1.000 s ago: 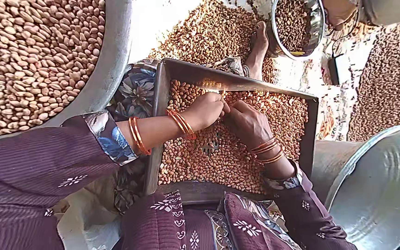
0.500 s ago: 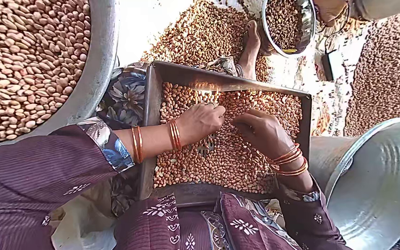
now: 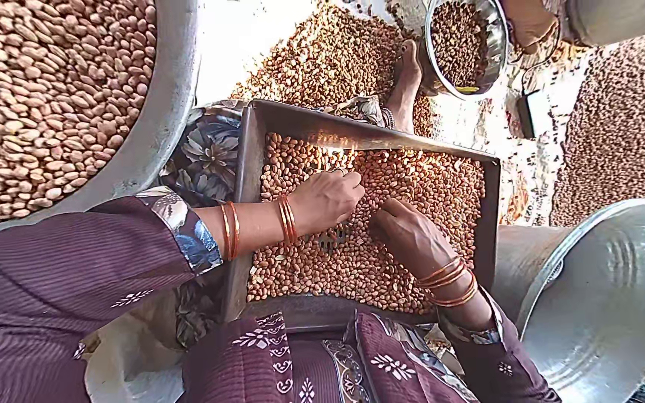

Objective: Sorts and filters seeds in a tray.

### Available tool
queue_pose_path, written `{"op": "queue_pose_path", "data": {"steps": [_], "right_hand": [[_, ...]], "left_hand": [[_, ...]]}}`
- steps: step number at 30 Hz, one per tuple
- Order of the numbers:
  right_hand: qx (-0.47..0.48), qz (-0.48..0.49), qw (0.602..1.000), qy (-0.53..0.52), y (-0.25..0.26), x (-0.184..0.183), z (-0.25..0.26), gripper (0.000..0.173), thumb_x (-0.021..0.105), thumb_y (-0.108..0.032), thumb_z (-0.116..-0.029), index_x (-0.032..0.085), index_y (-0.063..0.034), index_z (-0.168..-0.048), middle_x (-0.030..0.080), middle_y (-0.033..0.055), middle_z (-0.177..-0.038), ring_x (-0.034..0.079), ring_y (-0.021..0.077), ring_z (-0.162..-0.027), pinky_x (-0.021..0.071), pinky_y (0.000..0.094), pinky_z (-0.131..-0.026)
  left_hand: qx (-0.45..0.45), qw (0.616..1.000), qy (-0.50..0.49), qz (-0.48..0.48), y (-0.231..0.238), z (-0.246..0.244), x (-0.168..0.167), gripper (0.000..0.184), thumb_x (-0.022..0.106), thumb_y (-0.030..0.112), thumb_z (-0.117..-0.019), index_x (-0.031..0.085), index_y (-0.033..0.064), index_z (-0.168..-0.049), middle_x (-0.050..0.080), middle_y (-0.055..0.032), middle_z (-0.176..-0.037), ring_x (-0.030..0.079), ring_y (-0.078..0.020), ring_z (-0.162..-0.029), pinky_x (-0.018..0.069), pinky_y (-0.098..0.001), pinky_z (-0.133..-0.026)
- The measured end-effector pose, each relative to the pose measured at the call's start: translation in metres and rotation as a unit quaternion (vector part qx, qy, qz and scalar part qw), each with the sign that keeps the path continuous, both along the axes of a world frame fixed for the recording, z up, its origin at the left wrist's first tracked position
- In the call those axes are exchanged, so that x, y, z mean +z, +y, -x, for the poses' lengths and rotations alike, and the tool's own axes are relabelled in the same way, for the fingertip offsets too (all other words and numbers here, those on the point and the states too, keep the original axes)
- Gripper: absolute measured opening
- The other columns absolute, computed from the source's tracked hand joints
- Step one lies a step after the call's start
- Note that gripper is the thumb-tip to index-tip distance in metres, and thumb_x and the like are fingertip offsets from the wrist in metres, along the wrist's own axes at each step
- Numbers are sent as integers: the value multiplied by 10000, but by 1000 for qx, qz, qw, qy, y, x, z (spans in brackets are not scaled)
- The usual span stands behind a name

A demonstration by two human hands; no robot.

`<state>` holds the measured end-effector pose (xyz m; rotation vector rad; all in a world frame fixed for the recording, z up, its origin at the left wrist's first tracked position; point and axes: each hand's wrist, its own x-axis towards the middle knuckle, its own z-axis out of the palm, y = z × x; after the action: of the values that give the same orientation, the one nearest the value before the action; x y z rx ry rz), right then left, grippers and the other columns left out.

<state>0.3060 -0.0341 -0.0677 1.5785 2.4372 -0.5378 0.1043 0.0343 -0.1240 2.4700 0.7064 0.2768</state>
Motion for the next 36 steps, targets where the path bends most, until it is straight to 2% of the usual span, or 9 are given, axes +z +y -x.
{"op": "queue_pose_path", "data": {"steps": [5, 7, 11, 14, 17, 23, 30, 32, 36], "right_hand": [[-5, 3, 1000, -16, 1, -1, 6, 100, 698, -70, -937, 707, 28, -923, 657, 192, -952, 689, 370, -907, 590, 479, -721], [-7, -21, 1000, -16, -3, 0, 5, 75, 705, -62, -926, 721, 9, -909, 667, 179, -931, 693, 359, -884, 588, 474, -705], [-16, -45, 997, -60, -9, 3, 9, 55, 711, -67, -912, 739, -21, -905, 675, 160, -906, 702, 349, -846, 569, 479, -637], [-13, -47, 996, -70, -6, 3, 12, 42, 726, -57, -888, 733, -16, -891, 690, 165, -911, 709, 347, -843, 567, 480, -632], [-8, -29, 996, -82, -4, 3, 14, 63, 703, -52, -911, 715, 10, -913, 674, 181, -947, 704, 357, -875, 569, 476, -651], [-37, 45, 998, 6, 4, 2, 0, 124, 622, -100, -995, 694, 0, -1005, 655, 168, -974, 690, 346, -904, 578, 480, -731], [-108, -89, 982, 127, 9, 11, -11, 120, 678, -132, -880, 665, -38, -952, 674, 83, -780, 674, 223, -646, 550, 411, -565], [-92, -146, 971, 164, 7, 19, -2, 113, 687, -102, -879, 685, -34, -970, 692, 96, -852, 700, 201, -702, 585, 354, -603], [-38, -196, 947, 251, 9, 40, 12, 144, 666, -93, -963, 729, -56, -1087, 727, 115, -1074, 738, 142, -905, 625, 246, -748]], "left_hand": [[217, 910, -100, 340, 25, 1, 35, 260, 436, 162, -1055, 614, 57, -897, 548, -49, -792, 544, -152, -716, 437, -356, -654], [255, 867, -142, 403, 38, 6, 44, 376, 323, 188, -1073, 668, 92, -958, 632, -27, -855, 610, -115, -786, 499, -329, -727], [225, 943, -90, 230, 45, 10, 45, 285, 497, 187, -1039, 662, 124, -816, 540, 28, -729, 514, -88, -670, 404, -307, -629], [164, 986, 32, 17, 44, 9, 36, 245, 548, 191, -1025, 717, 30, -952, 635, -137, -869, 671, -312, -823, 529, -473, -669], [151, 980, 106, -76, 38, -1, 26, 178, 556, 96, -1015, 682, -14, -953, 648, -184, -877, 688, -377, -811, 511, -481, -598], [135, 970, 160, -122, 33, -28, 26, 155, 528, -84, -962, 665, -60, -1031, 654, -209, -897, 693, -379, -780, 510, -448, -568], [179, 978, 42, 94, 37, -16, 28, 201, 571, 188, -1007, 665, 11, -1003, 642, -157, -903, 670, -329, -842, 536, -494, -696], [220, 926, -37, 304, 32, -14, 38, 205, 482, 176, -1049, 608, 65, -932, 545, -52, -777, 541, -164, -698, 430, -354, -636], [289, 641, -129, 700, 17, -13, 57, 334, 304, 232, -1116, 571, 96, -969, 612, -8, -825, 625, -98, -710, 534, -245, -676]]}}
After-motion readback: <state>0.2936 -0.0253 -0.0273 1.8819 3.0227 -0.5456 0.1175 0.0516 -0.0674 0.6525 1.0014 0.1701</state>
